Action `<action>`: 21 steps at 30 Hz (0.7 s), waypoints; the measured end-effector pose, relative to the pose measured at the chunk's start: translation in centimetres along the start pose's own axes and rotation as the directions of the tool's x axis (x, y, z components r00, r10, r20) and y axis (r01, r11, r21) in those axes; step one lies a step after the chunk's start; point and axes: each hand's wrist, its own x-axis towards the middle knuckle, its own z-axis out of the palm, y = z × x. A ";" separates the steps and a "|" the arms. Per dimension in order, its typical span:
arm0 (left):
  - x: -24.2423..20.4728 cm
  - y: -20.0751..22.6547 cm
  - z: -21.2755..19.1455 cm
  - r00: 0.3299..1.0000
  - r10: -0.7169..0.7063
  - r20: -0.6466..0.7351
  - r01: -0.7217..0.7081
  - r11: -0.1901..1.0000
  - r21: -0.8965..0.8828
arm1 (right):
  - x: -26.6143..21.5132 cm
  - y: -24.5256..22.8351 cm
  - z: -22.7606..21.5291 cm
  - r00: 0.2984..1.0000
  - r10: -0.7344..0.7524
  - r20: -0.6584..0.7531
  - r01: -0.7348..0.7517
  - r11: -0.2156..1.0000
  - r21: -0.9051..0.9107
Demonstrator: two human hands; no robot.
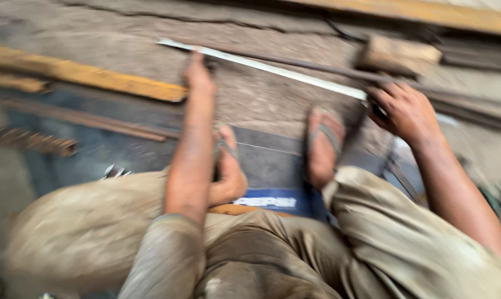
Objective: The person measures and marks metal pipes with a tape measure, then uses an angle grinder to cut the pipes into shorter segments. The person repeats this process multiple times, stacking the cut pieces.
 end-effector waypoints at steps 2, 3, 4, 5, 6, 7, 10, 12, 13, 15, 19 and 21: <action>1.0 0.0 -0.8 0.987 -0.143 -0.070 0.148 0.985 0.087 | -1.5 1.3 -1.5 1.000 -0.003 0.016 0.003 0.999 -0.045; 1.7 0.0 -1.2 0.990 -0.096 0.103 0.093 0.995 0.035 | -2.4 2.2 -1.3 1.000 -0.011 -0.002 0.011 0.998 -0.055; 2.1 -0.1 -1.5 0.960 -0.093 0.264 0.103 0.994 -0.023 | -4.0 3.3 -1.2 0.999 0.026 0.018 -0.025 0.998 -0.062; 2.5 0.6 -1.7 0.939 -0.171 0.300 0.190 0.981 -0.036 | -4.7 4.5 -1.1 0.999 0.043 0.027 -0.041 0.997 -0.062; 2.3 0.6 -1.5 0.975 -0.168 0.148 0.176 0.984 -0.041 | -5.7 5.5 -1.3 0.998 0.060 0.002 -0.060 0.995 -0.084; 1.9 1.3 -1.4 0.986 -0.126 0.113 0.127 0.992 -0.004 | -5.9 6.2 -1.2 0.998 0.053 -0.033 -0.056 0.994 -0.096; -1.3 2.6 0.0 0.997 -0.066 0.031 0.064 0.995 0.082 | -6.4 7.3 -0.9 0.993 0.028 -0.111 -0.045 0.986 -0.159; -4.1 3.9 1.3 0.998 -0.067 -0.017 0.068 0.992 0.110 | -6.1 7.5 -0.3 0.989 0.016 -0.150 -0.043 0.983 -0.177; -5.5 4.3 2.2 0.996 -0.081 -0.032 0.084 0.990 0.109 | -5.7 7.7 0.1 0.985 0.019 -0.170 -0.050 0.983 -0.178; -9.2 3.3 4.0 0.994 -0.106 0.021 0.101 0.983 0.156 | -5.5 7.9 0.5 0.983 0.021 -0.185 -0.055 0.982 -0.180; -20.0 -4.7 8.4 0.886 -0.296 0.358 0.139 0.904 0.404 | -5.5 8.4 0.7 0.985 0.023 -0.173 -0.055 0.982 -0.182; -25.9 -10.1 10.2 0.807 -0.414 0.420 0.189 0.856 0.481 | -5.3 8.4 1.0 0.986 0.026 -0.167 -0.057 0.981 -0.183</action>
